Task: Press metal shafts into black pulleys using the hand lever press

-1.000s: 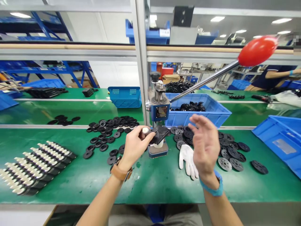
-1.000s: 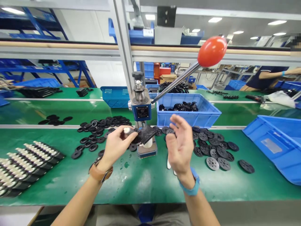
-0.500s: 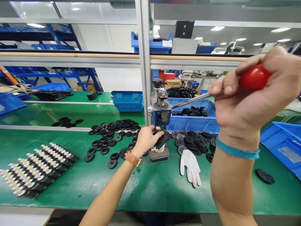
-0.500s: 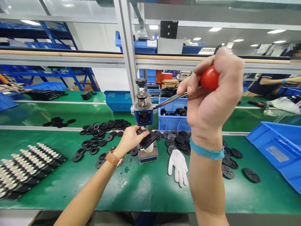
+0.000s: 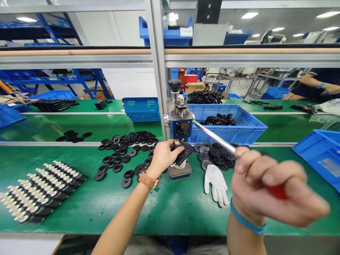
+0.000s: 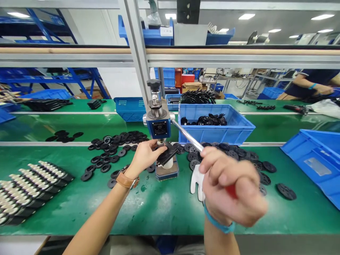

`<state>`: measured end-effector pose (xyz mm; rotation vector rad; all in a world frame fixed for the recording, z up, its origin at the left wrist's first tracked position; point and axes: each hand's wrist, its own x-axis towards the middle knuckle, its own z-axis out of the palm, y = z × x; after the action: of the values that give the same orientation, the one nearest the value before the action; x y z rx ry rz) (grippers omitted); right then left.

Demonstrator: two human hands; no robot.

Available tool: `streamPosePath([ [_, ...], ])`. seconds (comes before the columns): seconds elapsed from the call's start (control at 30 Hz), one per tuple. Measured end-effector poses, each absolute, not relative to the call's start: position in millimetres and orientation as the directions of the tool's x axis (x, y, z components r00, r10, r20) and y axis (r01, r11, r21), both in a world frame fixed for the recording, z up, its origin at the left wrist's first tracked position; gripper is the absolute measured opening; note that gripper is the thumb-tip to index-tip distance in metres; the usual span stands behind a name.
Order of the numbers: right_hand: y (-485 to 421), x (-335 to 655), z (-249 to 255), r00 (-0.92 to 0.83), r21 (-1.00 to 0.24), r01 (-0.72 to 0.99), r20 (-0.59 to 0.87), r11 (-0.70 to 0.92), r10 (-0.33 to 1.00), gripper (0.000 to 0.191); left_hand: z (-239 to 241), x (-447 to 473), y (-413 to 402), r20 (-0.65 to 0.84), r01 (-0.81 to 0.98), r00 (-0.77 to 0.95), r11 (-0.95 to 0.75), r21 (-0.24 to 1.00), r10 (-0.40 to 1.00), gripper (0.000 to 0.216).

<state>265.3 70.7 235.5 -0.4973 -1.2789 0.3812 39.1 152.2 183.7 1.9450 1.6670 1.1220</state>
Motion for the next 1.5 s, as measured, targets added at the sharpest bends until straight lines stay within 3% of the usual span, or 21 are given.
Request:
streamPosePath([
  [0.1, 66.3, 262.2, 219.5, 0.354, -0.493, -0.053, 0.804, 0.868, 0.478, 0.028, 183.7, 40.7, 150.2, 0.33, 0.645, 0.0, -0.252, 0.721, 0.944, 0.017],
  [0.27, 65.4, 262.5, 209.4, 0.301, -0.486, -0.155, 0.806, 0.86, 0.51, 0.026, 184.5, 42.0, 148.3, 0.327, 0.638, -0.006, -0.248, 0.729, 0.945, 0.018],
  [0.43, 69.6, 260.8, 218.3, 0.307, -0.386, -0.236, 0.841, 0.892, 0.446, 0.025, 188.9, 42.3, 150.6, 0.334, 0.632, -0.007, -0.255, 0.732, 0.942, 0.018],
  [0.57, 72.2, 257.9, 243.7, 0.364, -0.43, -0.271, 0.783, 0.861, 0.505, 0.023, 191.6, 44.5, 140.8, 0.321, 0.58, -0.016, -0.253, 0.774, 0.947, 0.017],
  [0.63, 71.5, 254.3, 241.0, 0.407, -0.478, -0.229, 0.744, 0.848, 0.529, 0.035, 187.2, 46.8, 126.1, 0.353, 0.496, -0.01, -0.302, 0.814, 0.935, 0.016],
  [0.73, 62.9, 241.3, 196.8, 0.258, -0.681, -0.165, 0.668, 0.714, 0.697, 0.046, 171.1, 51.2, 94.0, 0.35, 0.261, 0.003, -0.339, 0.904, 0.937, 0.015],
  [0.8, 49.8, 228.4, 148.9, 0.06, -0.819, -0.149, 0.551, 0.553, 0.832, 0.05, 155.5, 54.1, 71.6, 0.26, 0.04, 0.033, -0.261, 0.965, 0.965, 0.021],
  [0.9, 25.3, 210.4, 83.4, -0.168, -0.936, -0.217, 0.316, 0.278, 0.934, 0.07, 129.0, 57.5, 45.9, 0.126, -0.218, 0.041, -0.114, 0.969, 0.991, 0.036],
  [1.0, 9.4, 202.2, 51.6, -0.184, -0.954, -0.296, 0.111, 0.052, 0.977, 0.077, 103.8, 62.0, 33.4, 0.026, -0.32, 0.038, -0.012, 0.947, 0.999, 0.041],
  [1.1, 8.7, 202.0, 49.5, -0.145, -0.918, -0.395, 0.108, 0.043, 0.983, 0.084, 85.5, 70.8, 30.5, -0.069, -0.383, 0.056, 0.085, 0.92, 0.996, 0.053],
  [1.23, 24.3, 207.5, 65.8, -0.212, -0.864, -0.486, -0.031, -0.133, 0.977, 0.063, 75.5, 79.7, 30.3, -0.131, -0.42, 0.052, 0.141, 0.897, 0.99, 0.063],
  [1.3, 41.7, 219.2, 81.4, -0.131, -0.823, -0.545, -0.108, -0.162, 0.986, 0.053, 73.8, 76.6, 28.6, -0.113, -0.429, -0.02, 0.094, 0.898, 0.993, 0.059],
  [1.37, 70.2, 241.1, 106.4, 0.048, -0.806, -0.589, -0.117, -0.066, 0.992, 0.043, 71.7, 68.6, 24.6, -0.13, -0.435, -0.083, 0.081, 0.897, 0.988, 0.055],
  [1.5, 155.5, 296.8, 180.4, 0.171, -0.777, -0.625, -0.046, 0.072, 0.984, 0.017, 63.8, 50.9, 10.2, -0.227, -0.413, -0.165, 0.141, 0.9, 0.96, 0.059],
])
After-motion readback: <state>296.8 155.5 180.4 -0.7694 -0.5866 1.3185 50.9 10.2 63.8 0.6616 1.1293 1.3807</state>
